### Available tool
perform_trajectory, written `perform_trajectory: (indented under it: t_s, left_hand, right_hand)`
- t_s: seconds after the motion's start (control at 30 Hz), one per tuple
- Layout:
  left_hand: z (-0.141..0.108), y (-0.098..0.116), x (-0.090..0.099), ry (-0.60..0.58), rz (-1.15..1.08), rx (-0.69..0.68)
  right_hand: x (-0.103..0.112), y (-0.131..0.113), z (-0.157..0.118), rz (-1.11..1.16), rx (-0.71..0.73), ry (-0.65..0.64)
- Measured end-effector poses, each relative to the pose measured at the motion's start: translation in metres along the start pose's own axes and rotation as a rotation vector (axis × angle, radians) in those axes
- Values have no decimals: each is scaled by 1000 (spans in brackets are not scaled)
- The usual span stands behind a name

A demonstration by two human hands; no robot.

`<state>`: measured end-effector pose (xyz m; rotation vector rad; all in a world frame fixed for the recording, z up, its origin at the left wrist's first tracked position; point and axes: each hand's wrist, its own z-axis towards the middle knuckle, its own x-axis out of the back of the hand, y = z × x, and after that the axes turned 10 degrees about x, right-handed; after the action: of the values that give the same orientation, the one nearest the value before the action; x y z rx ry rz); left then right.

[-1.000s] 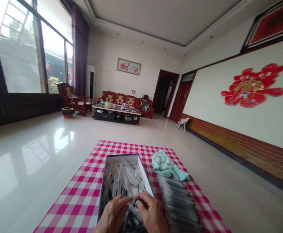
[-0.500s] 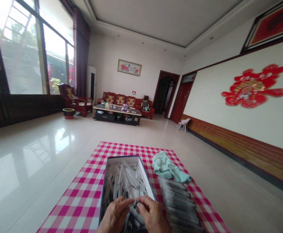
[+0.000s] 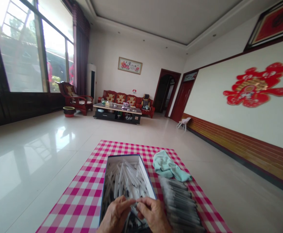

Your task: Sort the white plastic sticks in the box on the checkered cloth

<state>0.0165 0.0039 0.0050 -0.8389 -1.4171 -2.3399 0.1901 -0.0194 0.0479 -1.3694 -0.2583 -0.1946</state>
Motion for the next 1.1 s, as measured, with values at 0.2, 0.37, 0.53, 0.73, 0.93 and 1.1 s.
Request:
perform_trajectory:
  t_s: [0.2,0.37,0.53,0.73,0.93,1.1]
  left_hand:
    - [-2,-9,-7,16,29,-35]
    - [0,-9,-8,32,63,-63]
    - [1,-10,-9,63,51,-114]
    - [-1,-4,-7,5,79,-74]
    - [0,1,-1,90,90,-62]
    - [4,-9,4,428,-82,272]
  right_hand:
    - [-5,-2,-3,-59,-32,30]
    - [-8,1,-3,-117,-79,54]
    - [-8,-1,-3,-91,-165,23]
    - [-7,13,-4,-256,111,-35]
    - [-10,19,-1,-328,72,43]
    - [-6,10,4,-140,-123,252]
